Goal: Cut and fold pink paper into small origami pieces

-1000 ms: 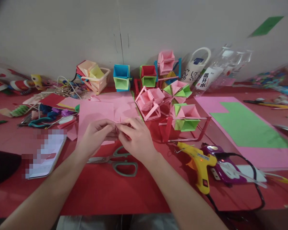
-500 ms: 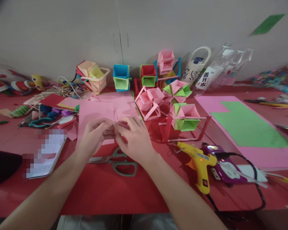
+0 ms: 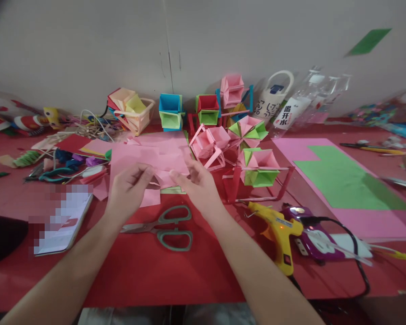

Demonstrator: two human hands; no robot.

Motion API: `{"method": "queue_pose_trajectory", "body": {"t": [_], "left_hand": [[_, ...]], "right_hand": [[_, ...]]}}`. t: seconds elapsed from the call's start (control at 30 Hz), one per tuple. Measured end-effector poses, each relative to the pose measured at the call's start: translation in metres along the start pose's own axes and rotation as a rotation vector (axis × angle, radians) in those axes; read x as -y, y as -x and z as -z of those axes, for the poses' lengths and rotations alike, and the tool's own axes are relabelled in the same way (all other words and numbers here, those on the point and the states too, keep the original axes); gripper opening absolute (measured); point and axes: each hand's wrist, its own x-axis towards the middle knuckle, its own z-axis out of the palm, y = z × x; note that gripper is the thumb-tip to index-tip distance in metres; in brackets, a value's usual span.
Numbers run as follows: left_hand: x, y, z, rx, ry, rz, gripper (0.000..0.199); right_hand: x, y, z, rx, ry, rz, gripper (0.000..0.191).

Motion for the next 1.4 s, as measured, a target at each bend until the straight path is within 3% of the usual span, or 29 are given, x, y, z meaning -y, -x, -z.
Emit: {"method": "queue_pose_trajectory", "body": {"t": [0.07,0.17,0.5,0.73,1.1,1.4], "left_hand": [[0.001,0.001,-0.003,0.012,-0.003,0.007,0.024],[0.003,0.001,-0.004,0.029,-0.010,-0.008,0.025],[-0.002,-0.001,0.000,0.002,-0.070,-0.028,0.025],[0.004,-0.004,0.004,-0.044,0.049,0.005,0.029],[0.006,-0.004,0.002,-0.073,-0.008,-0.030,0.026],[0.006,-0.004,-0.001,-0.100,0.046,0.032,0.025]], "right_hand": [[0.000,-0.001,0.000,0.046,-0.077,-0.084,0.037],[0.002,0.001,0.000,0.028,-0.082,-0.083,0.029],[0.006,0.000,0.004,0.095,-0.101,-0.221,0.028],[0.004,-0.002,0.005,0.124,-0.026,-0.184,0.036],[0.004,-0.001,0.003,0.190,0.099,-0.115,0.038],[0.011,0.002,0.001,0.193,0.123,-0.157,0.036]]}}
